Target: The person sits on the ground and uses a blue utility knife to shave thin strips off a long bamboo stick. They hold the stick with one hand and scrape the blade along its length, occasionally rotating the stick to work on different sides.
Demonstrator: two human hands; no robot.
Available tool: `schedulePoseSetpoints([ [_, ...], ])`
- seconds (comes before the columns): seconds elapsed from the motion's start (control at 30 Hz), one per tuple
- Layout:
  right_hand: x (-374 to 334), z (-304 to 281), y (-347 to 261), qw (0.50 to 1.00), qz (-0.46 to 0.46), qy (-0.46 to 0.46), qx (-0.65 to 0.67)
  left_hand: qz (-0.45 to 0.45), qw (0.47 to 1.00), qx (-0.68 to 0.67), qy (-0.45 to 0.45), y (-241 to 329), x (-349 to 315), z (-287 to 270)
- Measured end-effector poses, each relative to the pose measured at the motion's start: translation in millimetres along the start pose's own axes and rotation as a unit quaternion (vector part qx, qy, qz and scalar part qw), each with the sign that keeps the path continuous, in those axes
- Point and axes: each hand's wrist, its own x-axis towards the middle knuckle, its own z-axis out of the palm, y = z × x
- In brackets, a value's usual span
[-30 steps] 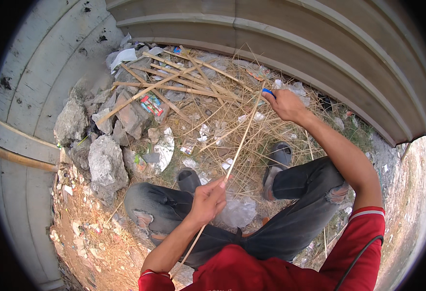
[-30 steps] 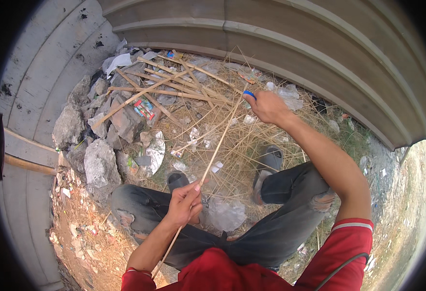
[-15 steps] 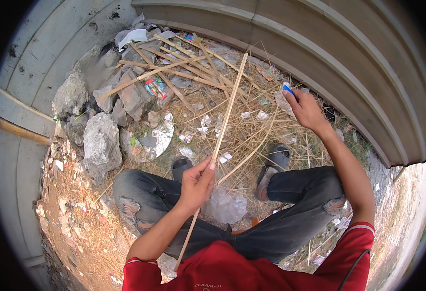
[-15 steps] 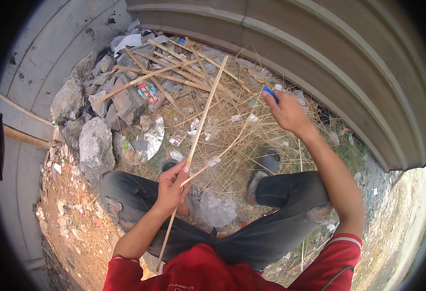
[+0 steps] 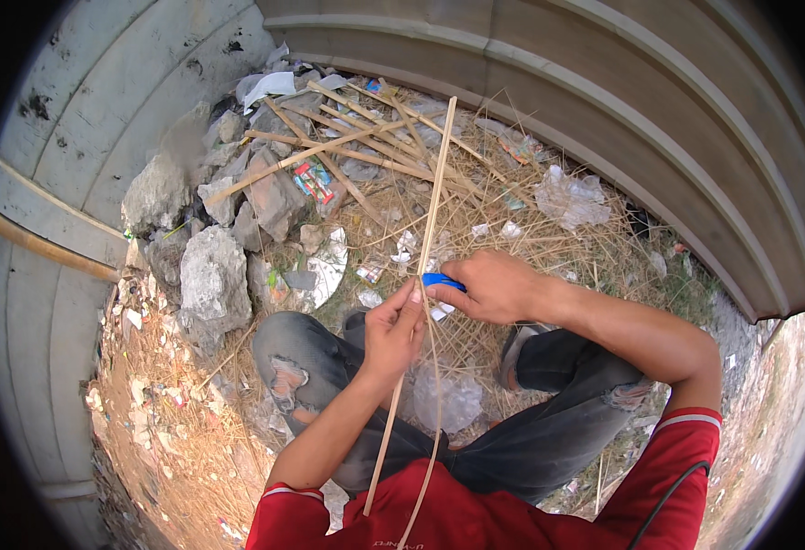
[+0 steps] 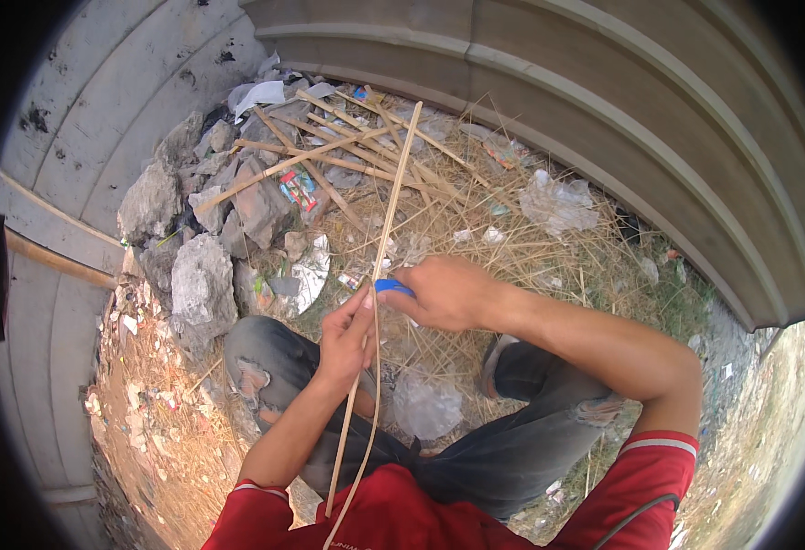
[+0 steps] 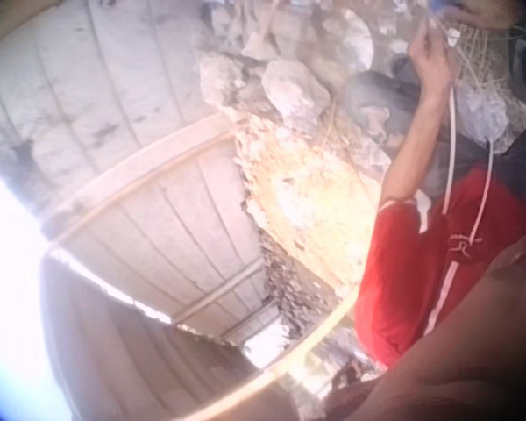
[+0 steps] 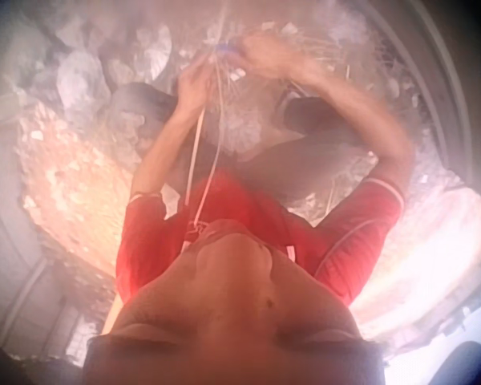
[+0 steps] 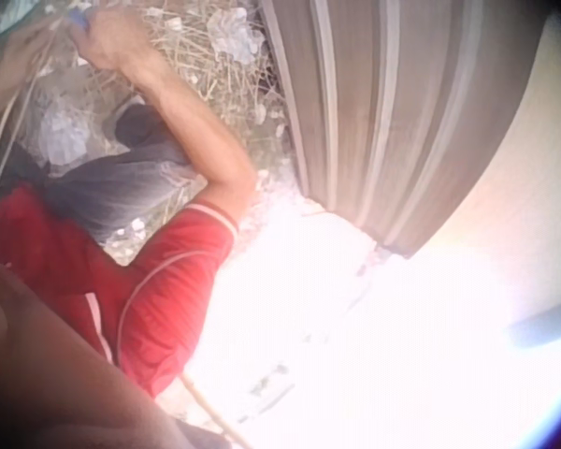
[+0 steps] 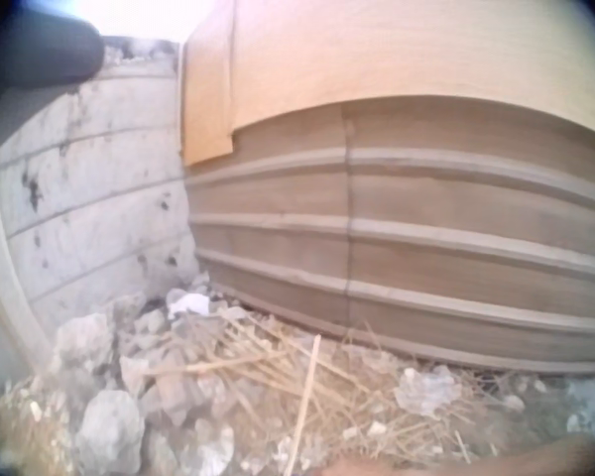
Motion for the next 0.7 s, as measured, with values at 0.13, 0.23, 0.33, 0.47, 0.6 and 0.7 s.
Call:
schedulePoseSetpoints([
  [0.13, -2, 9, 11, 1.000, 0.009, -0.019, -0.023, -0.016, 1.000, -0.011, -0.021, -6, -1, -3],
  [0.23, -1, 3, 12, 0.998, 0.038, -0.031, -0.045, -0.060, 0.996, -0.062, -0.022, -9, -2, -6],
  [0.33, 8, 8, 31, 0.997, 0.059, 0.017, -0.050, -0.066, 0.995, -0.076, -0.009, -11, -1, -7],
  [0.47, 14, -14, 55, 0.988, 0.127, 0.050, -0.068, -0.091, 0.994, -0.060, -0.026, -13, -11, -8],
  [0.6, 1, -44, 111, 0.957, 0.262, 0.108, -0.066, -0.108, 0.990, -0.032, -0.086, -26, -29, -15],
  [0.7, -5, -39, 129, 0.945, 0.272, 0.151, -0.104, -0.113, 0.987, -0.035, -0.108, -28, -35, -18],
])
